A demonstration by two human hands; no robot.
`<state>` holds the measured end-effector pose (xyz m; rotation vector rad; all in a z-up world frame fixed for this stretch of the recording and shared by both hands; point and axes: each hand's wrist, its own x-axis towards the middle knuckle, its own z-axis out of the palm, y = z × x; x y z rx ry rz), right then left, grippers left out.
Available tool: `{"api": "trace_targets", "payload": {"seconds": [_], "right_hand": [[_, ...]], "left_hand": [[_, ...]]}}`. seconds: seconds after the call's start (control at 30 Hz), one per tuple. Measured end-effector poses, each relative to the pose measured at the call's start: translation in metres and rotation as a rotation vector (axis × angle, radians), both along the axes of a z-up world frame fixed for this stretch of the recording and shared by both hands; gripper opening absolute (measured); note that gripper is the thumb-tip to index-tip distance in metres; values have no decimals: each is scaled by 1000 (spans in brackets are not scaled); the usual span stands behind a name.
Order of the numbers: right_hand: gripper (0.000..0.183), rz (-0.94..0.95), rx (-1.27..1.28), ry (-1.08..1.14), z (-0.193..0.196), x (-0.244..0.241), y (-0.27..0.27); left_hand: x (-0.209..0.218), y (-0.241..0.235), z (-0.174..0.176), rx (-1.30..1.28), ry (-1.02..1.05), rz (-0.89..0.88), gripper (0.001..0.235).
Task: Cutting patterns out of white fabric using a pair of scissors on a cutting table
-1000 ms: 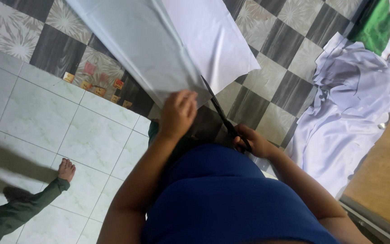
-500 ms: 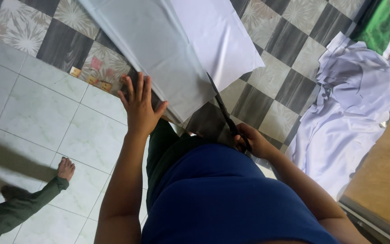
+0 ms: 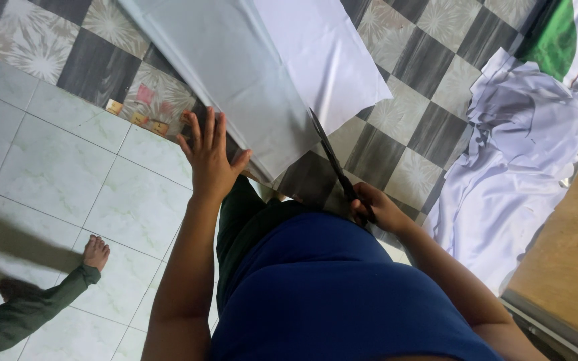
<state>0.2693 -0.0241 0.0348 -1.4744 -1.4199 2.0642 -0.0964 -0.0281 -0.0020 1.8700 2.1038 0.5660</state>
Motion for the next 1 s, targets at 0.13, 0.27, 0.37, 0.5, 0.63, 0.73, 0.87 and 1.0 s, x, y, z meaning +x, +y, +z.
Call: {"api": "trace_targets", "payload": {"seconds": [0.13, 0.27, 0.37, 0.5, 0.63, 0.73, 0.87, 1.0], "right_hand": [[42, -20, -29, 8, -8, 1, 1], [45, -27, -17, 24, 4, -15, 16], [45, -43, -17, 39, -5, -16, 24], [46, 26, 41, -29, 0, -29, 37], [40, 19, 42, -31, 1, -35, 40], [36, 13, 50, -29, -3, -34, 40], [29, -47, 42, -72, 17, -42, 38], [21, -75, 14, -43, 10, -39, 35]], "left_hand": [[0, -2, -3, 14, 9, 5, 88], [-1, -1, -4, 31, -9, 6, 87], [-1, -1, -7, 34, -1, 3, 87], [-1, -1, -5, 60, 3, 1, 86], [-1, -1, -6, 53, -1, 8, 88], [-1, -1, -6, 47, -15, 8, 88], [-1, -1, -7, 56, -14, 1, 88], [-1, -1, -6, 51, -4, 6, 89]]}}
